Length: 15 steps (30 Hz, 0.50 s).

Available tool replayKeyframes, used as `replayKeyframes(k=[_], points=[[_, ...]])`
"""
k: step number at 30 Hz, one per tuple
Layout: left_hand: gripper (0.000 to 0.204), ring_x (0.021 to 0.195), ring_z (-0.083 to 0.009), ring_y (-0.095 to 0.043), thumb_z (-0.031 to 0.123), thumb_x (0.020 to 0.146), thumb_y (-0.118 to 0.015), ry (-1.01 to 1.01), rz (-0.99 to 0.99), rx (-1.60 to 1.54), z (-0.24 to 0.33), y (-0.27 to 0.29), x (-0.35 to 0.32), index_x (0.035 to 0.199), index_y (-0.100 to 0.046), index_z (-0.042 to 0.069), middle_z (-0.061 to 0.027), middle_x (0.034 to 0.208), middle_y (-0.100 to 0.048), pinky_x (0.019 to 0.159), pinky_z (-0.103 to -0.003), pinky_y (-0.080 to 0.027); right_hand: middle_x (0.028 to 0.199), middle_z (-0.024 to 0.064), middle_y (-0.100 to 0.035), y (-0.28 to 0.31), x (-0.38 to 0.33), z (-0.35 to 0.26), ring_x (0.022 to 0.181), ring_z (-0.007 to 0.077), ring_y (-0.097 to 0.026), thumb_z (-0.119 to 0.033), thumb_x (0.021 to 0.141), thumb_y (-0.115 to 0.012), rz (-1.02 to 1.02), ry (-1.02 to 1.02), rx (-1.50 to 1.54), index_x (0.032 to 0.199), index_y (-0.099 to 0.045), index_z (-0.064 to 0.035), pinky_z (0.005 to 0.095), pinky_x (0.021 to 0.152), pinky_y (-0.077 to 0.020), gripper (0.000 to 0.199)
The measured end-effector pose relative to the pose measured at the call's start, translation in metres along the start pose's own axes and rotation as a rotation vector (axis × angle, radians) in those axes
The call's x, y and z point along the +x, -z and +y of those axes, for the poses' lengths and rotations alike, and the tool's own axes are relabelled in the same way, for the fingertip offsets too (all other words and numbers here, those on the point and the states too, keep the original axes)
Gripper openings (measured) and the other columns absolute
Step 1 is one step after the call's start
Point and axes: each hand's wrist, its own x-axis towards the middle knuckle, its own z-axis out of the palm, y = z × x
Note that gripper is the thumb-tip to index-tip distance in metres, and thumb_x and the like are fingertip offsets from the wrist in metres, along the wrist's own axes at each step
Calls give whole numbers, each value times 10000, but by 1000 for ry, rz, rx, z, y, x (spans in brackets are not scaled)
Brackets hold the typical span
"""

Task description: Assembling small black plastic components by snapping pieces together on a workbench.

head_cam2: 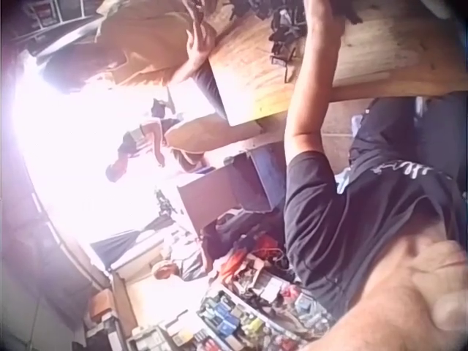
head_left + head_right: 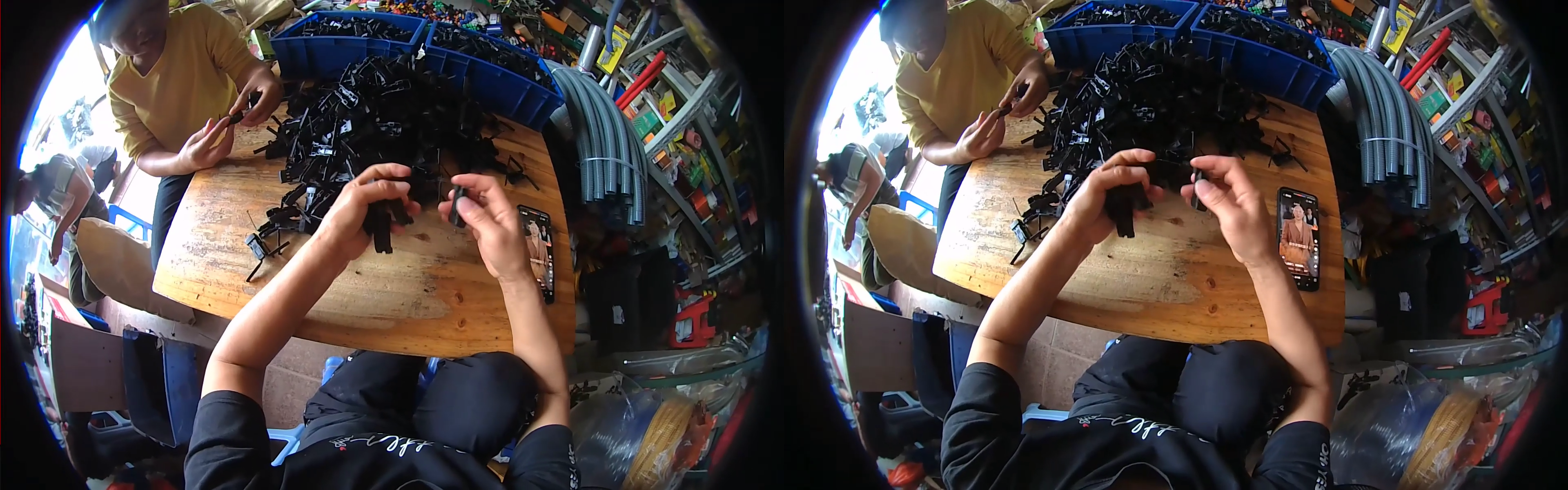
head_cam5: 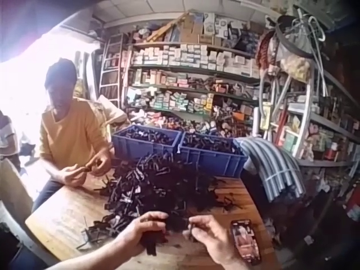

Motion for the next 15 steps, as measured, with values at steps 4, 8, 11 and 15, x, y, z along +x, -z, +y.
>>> replayKeyframes(k=[4, 8, 11, 15], points=[[144, 666, -174, -637, 74, 808, -592, 185, -182, 71, -17, -2, 1, 942, -589, 22, -83, 825, -628, 470, -239, -466, 1023, 106, -588, -9, 0, 4, 976, 165, -553, -88, 908, -518, 107, 187, 153, 1093, -471, -49, 294, 891, -423, 194], [112, 646, -158, -624, 85, 844, -571, 193, -152, -2, -25, -9, -2, 937, -571, 22, -86, 852, -637, 465, -217, -459, 1079, 121, -580, -19, -5, 11, 1014, 147, -525, -98, 892, -558, 84, 201, 148, 1130, -455, -50, 278, 935, -379, 264], [123, 599, -132, -608, 138, 822, -633, 95, -57, 93, -18, -5, -3, 889, -603, 39, -63, 766, -641, 459, -216, -431, 1156, 139, -552, -15, -1, 4, 1044, 152, -521, -127, 873, -600, 4, 307, -272, 1217, -415, -37, 276, 936, -384, 401], [121, 598, -93, -591, 82, 773, -676, 13, -26, 395, -8, -9, -4, 861, -617, 24, -43, 685, -619, 510, -200, -454, 1163, 113, -557, -12, -2, 1, 1034, 141, -533, -123, 868, -608, 30, 251, -142, 1253, -436, -24, 266, 914, -421, 433]])
